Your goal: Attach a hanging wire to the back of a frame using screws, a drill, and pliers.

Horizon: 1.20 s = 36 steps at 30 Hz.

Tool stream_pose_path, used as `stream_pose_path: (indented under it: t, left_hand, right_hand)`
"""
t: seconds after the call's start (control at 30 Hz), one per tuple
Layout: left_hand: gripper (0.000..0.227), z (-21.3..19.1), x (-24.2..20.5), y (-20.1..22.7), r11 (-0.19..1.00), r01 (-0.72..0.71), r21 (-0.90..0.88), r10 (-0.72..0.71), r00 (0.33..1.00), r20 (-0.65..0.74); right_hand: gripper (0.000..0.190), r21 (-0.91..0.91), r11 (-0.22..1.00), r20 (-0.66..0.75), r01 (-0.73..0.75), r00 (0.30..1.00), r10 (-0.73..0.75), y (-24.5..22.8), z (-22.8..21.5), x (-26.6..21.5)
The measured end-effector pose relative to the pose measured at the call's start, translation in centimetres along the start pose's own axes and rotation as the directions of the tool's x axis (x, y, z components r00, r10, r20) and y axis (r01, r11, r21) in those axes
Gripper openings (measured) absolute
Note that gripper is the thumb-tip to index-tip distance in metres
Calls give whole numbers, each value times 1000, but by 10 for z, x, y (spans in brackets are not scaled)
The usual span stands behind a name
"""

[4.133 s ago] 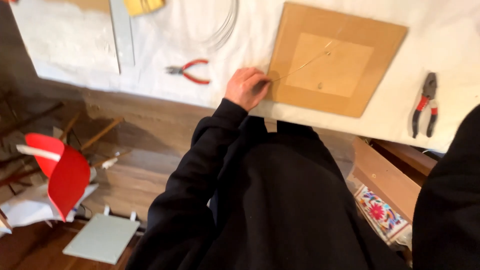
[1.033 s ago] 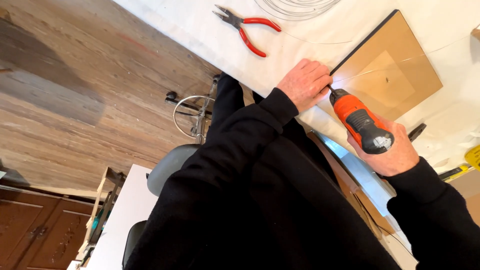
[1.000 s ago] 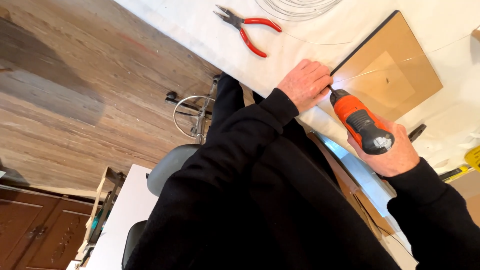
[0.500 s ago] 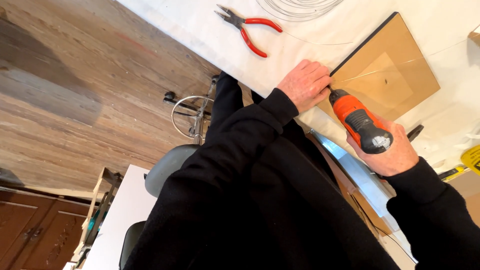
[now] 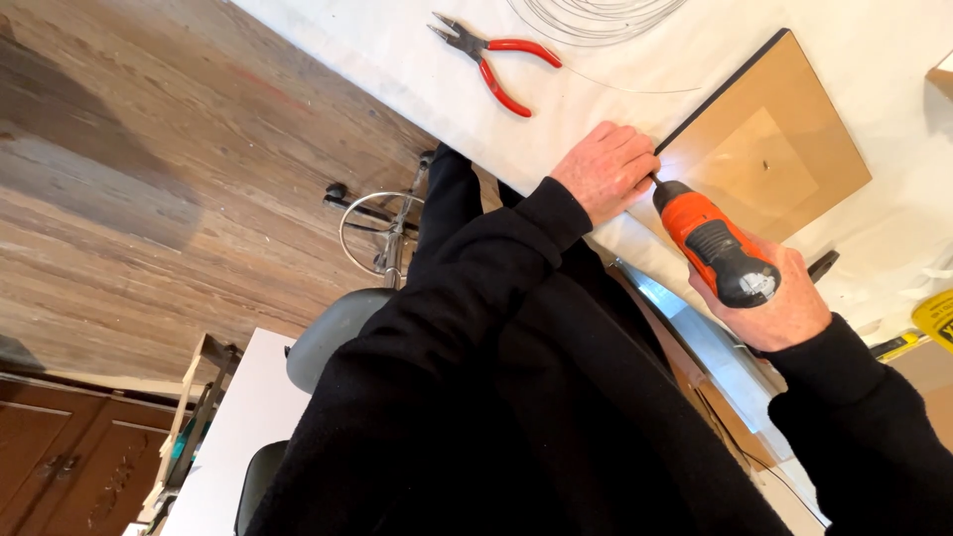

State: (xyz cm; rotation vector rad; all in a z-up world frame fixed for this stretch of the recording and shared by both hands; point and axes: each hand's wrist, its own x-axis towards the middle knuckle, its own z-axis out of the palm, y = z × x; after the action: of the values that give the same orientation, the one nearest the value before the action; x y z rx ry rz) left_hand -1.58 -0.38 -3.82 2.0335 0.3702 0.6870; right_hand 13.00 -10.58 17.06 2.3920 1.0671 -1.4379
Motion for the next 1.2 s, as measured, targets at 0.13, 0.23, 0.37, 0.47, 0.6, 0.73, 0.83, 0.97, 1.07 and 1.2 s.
stream_pose_path:
  t: [0.13, 0.23, 0.37, 0.47, 0.6, 0.73, 0.83, 0.97, 1.07, 1.2]
  left_hand:
    - [28, -1, 0, 0, 1000, 7, -13, -7, 1000, 8]
    - [28, 0, 0, 1, 1000, 5, -14, -5, 1000, 10]
    - [27, -1, 0, -1, 1000, -5, -4, 5, 1000, 7]
    - [26, 0, 0, 0, 1000, 4, -28, -3, 1000, 14]
    - [25, -2, -1, 0, 1000, -2, 15, 2, 1000, 5]
    - [24, -1, -1, 0, 1000, 3, -15, -3, 1000, 12]
    - [26, 1, -2, -1, 1000, 0, -12, 0, 1000, 16]
    - [27, 0, -1, -1, 1000, 2, -29, -1, 1000, 11]
    - [27, -2, -1, -1, 1000, 9, -22, -8, 1000, 16]
    - [27, -1, 0, 0, 999, 3, -32, -3, 1000, 2]
  right_hand:
    - [42, 91, 995, -3, -30, 1000, 31, -3, -1, -1]
    - [42, 66, 997, 3, -35, 999, 34, -2, -2, -1]
    - [40, 52, 998, 2, -33, 999, 33, -6, -1, 0]
    - [44, 95, 995, -30, 5, 1000, -2, -1, 0, -2]
    - [41, 52, 999, -14, 5, 1000, -4, -1, 0, -2]
    - [46, 98, 995, -21, 2, 1000, 0, -5, -1, -3]
    - [47, 93, 996, -11, -20, 1000, 21, -7, -2, -3]
    - [46, 83, 996, -6, -18, 1000, 18, -9, -3, -2]
    - [46, 71, 997, -16, 5, 1000, -4, -10, -3, -1]
    - [46, 41, 999, -14, -23, 1000, 24, -9, -4, -1]
